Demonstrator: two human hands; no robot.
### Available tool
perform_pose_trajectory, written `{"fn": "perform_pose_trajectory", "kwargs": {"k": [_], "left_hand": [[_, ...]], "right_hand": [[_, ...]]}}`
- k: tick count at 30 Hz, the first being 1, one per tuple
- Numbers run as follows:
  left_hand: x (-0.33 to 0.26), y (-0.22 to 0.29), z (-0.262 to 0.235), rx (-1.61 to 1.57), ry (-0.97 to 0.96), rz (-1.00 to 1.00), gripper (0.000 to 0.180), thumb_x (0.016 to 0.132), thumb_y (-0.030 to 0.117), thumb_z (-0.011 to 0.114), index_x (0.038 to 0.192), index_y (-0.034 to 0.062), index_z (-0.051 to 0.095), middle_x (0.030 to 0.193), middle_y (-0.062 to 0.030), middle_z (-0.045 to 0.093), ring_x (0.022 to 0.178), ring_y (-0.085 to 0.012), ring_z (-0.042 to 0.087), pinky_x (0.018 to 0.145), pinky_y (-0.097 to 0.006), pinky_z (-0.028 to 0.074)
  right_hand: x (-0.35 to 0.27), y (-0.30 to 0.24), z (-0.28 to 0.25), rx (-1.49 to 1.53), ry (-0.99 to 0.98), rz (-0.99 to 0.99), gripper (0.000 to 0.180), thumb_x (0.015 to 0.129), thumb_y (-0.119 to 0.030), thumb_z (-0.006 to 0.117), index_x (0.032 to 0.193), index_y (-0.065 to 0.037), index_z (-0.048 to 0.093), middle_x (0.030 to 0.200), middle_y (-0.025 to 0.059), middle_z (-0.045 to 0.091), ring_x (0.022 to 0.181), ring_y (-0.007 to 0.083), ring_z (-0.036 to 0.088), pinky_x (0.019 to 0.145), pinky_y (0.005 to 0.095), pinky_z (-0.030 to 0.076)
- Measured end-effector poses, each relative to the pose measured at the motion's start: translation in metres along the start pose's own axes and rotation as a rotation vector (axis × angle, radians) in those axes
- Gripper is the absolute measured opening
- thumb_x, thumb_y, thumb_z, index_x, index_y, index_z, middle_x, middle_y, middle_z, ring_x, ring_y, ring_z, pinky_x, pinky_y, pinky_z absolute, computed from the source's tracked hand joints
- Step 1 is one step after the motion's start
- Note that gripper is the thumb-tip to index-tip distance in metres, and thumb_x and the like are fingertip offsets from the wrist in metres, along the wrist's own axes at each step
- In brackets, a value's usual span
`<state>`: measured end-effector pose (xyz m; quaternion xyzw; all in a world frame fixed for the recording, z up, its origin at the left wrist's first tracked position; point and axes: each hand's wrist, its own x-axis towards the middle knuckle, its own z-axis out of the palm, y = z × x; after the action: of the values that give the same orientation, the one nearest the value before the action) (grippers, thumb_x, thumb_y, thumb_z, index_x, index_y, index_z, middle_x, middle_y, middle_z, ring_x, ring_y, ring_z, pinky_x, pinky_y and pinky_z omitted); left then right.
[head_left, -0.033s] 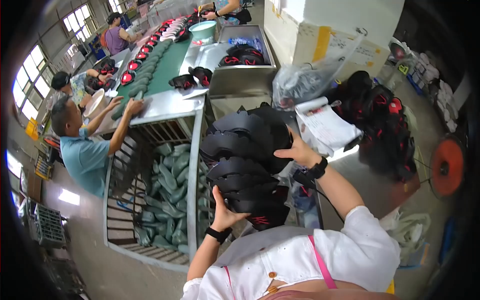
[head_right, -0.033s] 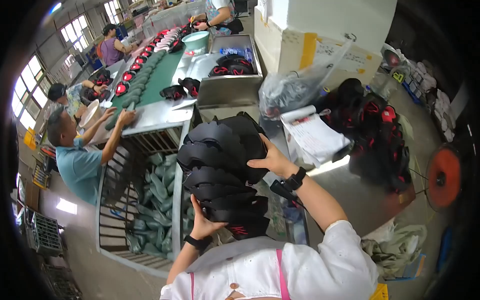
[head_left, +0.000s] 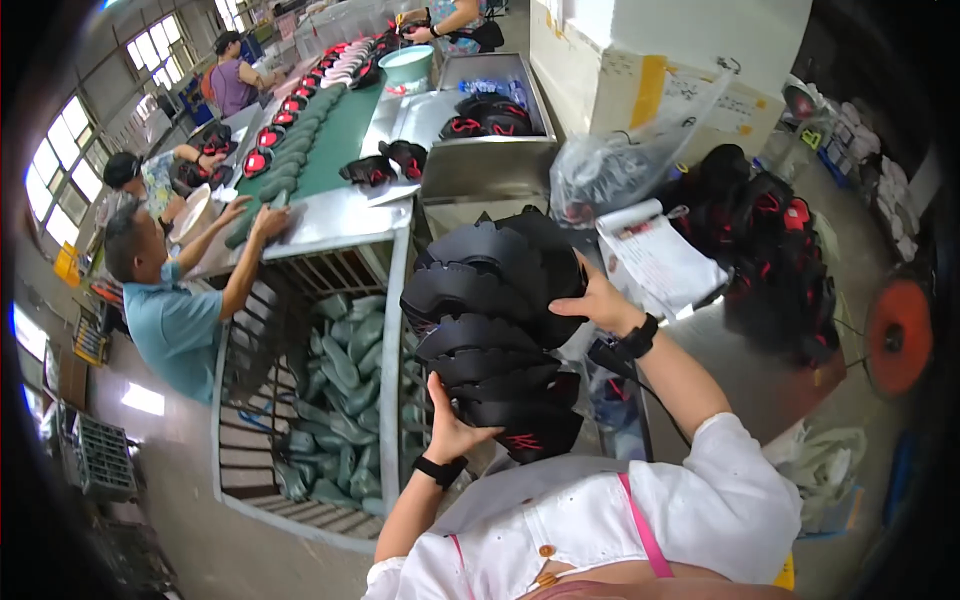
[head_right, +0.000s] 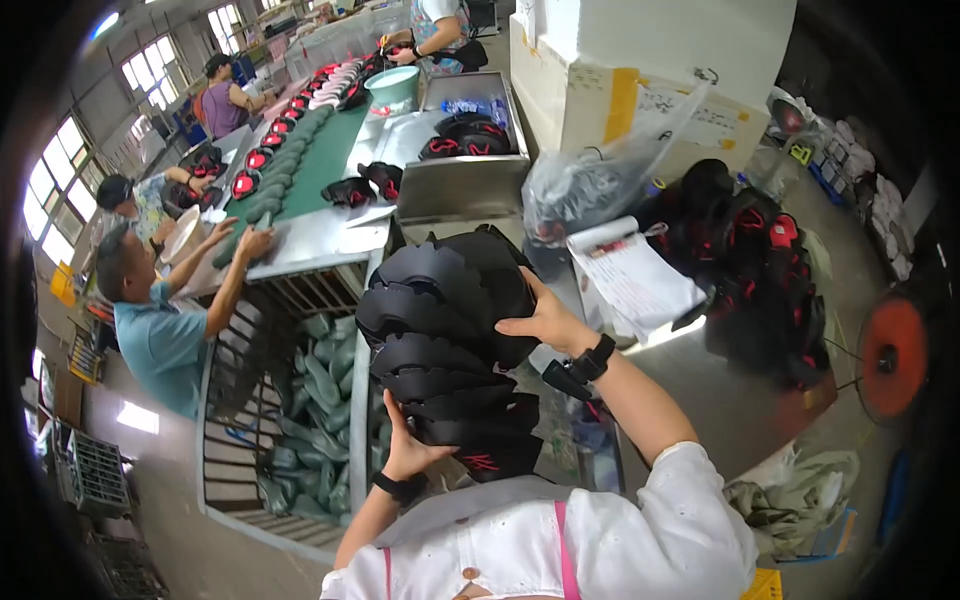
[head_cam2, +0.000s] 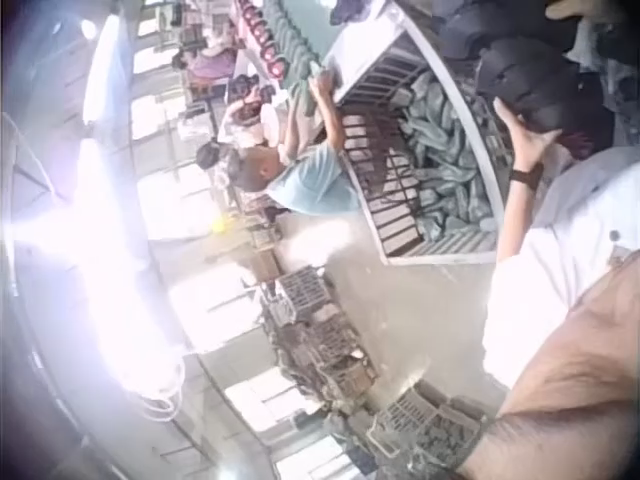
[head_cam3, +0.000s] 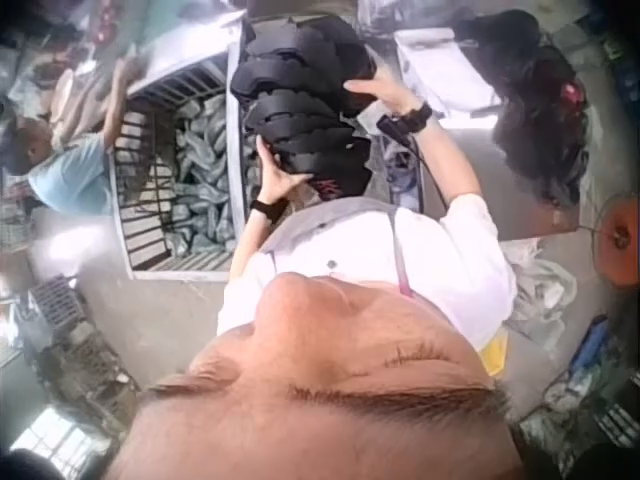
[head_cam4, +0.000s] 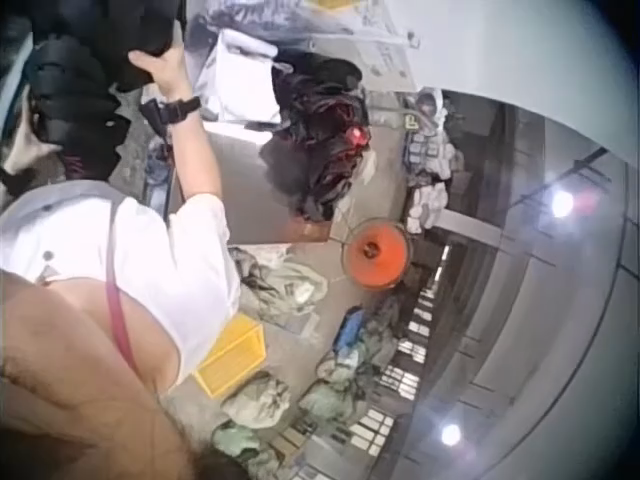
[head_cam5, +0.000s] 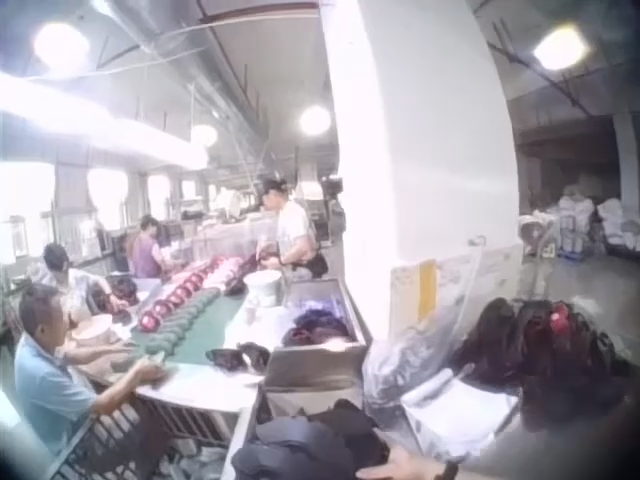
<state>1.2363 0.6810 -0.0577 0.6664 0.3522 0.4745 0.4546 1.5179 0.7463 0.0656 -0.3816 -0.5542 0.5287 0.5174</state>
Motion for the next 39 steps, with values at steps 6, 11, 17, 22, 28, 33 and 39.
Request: {"fn": "perform_pose_trajectory", "kwargs": {"k": [6,11,17,22,28,33,39], "left_hand": [[0.196,-0.017,-0.033,-0.095,-0.019,0.059,0.136,0.046,0.009,0.085,0.136,0.01,-0.017,0.136,-0.0158,0.021,0.123,-0.0276,0.03,0.101,-0.038,0.029],[0.395,0.014,-0.07,0.016,0.096,0.282,0.132,0.049,-0.001,0.081,0.137,0.0114,-0.017,0.14,-0.0152,0.013,0.121,-0.0266,0.031,0.098,-0.039,0.034],[0.546,-0.028,-0.121,0.031,0.105,0.387,0.128,0.055,-0.013,0.072,0.134,0.0144,-0.024,0.139,-0.0164,0.017,0.118,-0.025,0.036,0.089,-0.034,0.044],[0.63,-0.076,-0.125,0.048,0.075,0.344,0.132,0.048,-0.012,0.077,0.137,0.0132,-0.017,0.145,-0.0177,0.002,0.128,-0.0265,0.023,0.095,-0.033,0.038],[0.685,-0.196,-0.122,0.115,-0.142,0.02,0.126,0.048,0.004,0.081,0.138,0.0056,-0.007,0.141,-0.0213,0.018,0.127,-0.0297,0.028,0.098,-0.036,0.033],[0.671,-0.262,-0.105,0.934,-0.426,-0.164,0.07,0.065,0.026,0.071,0.124,0.0071,0.038,0.125,-0.0203,0.043,0.094,-0.0344,0.056,0.072,-0.041,0.05],[0.678,-0.188,-0.159,0.643,0.313,0.1,0.035,0.068,0.007,0.066,0.101,0.0058,0.055,0.102,-0.0122,0.056,0.084,-0.0274,0.055,0.069,-0.035,0.046]], "right_hand": [[0.176,-0.005,-0.049,-0.262,0.127,-0.253,0.077,0.063,-0.011,0.076,0.127,0.0,0.034,0.121,0.0099,0.046,0.111,0.017,0.043,0.096,0.0287,0.033],[0.329,-0.058,-0.072,-0.253,0.203,-0.713,0.08,0.062,-0.015,0.078,0.127,-0.002,0.032,0.118,0.0095,0.046,0.111,0.0169,0.043,0.096,0.0293,0.032],[0.445,-0.086,-0.095,-0.32,0.125,-0.82,0.078,0.062,-0.014,0.078,0.125,-0.003,0.034,0.118,0.01,0.046,0.11,0.017,0.044,0.096,0.03,0.033],[0.541,-0.05,-0.122,-0.375,0.179,-0.666,0.077,0.063,-0.014,0.077,0.125,-0.002,0.033,0.119,0.0117,0.046,0.111,0.0182,0.044,0.096,0.0302,0.033],[0.67,0.032,-0.184,-0.557,0.058,-0.28,0.071,0.063,-0.013,0.074,0.122,0.002,0.038,0.118,0.0125,0.049,0.11,0.0188,0.045,0.096,0.0297,0.032],[0.713,0.184,-0.204,-0.811,0.107,0.139,0.079,0.062,-0.019,0.073,0.126,0.0,0.033,0.111,0.0242,0.053,0.108,0.0325,0.05,0.091,0.0341,0.039],[0.77,0.189,-0.244,-1.308,0.158,0.441,0.055,0.071,-0.008,0.054,0.124,-0.007,0.039,0.083,0.0233,0.061,0.082,0.0367,0.061,0.076,0.0425,0.047]]}}
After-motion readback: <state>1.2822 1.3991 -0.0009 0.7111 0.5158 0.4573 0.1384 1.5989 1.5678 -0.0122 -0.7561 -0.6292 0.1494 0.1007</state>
